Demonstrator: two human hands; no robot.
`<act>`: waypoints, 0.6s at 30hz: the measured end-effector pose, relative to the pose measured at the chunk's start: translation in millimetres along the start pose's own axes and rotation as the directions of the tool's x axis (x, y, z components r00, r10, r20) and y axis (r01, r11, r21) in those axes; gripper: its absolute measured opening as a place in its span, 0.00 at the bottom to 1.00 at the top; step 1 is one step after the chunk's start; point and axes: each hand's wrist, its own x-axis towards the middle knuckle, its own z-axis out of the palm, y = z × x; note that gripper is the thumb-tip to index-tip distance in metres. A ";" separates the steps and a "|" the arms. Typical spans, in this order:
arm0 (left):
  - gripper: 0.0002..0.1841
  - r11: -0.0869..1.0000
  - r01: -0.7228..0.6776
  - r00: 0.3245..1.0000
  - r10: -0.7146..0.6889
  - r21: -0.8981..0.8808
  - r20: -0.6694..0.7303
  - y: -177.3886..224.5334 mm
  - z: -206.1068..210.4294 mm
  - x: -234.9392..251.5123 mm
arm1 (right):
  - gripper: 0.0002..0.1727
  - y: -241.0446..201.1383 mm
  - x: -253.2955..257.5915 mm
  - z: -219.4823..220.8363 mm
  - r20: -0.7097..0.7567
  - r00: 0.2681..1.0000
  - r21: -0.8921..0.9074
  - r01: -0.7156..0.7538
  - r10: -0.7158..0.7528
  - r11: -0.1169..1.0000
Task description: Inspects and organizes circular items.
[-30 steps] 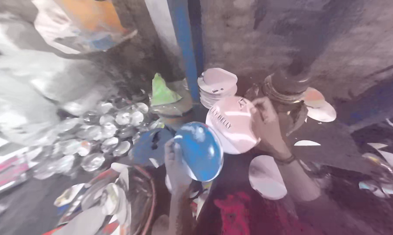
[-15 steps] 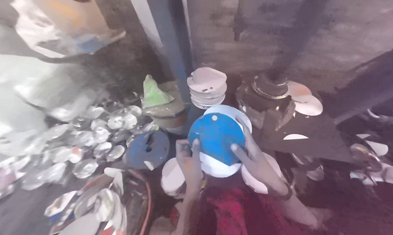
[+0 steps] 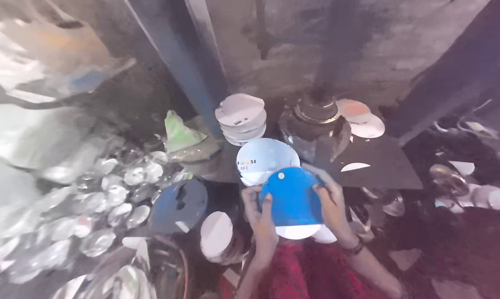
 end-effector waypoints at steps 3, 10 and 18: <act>0.25 0.999 0.010 0.997 -0.014 0.046 0.080 -2.8 1.9 -10.3 | 0.22 4.4 2.2 -8.6 0.028 0.999 -0.013 0.033 -0.033 0.999; 0.17 0.999 0.038 0.999 -0.039 -0.035 -0.028 22.3 -27.4 49.2 | 0.23 22.8 17.4 -0.5 0.013 0.997 0.034 -0.077 0.076 0.996; 0.20 0.971 0.212 0.971 -0.222 -0.111 -0.093 -26.7 -37.3 133.6 | 0.32 51.1 45.0 50.0 -0.010 0.960 0.031 -0.279 0.279 0.960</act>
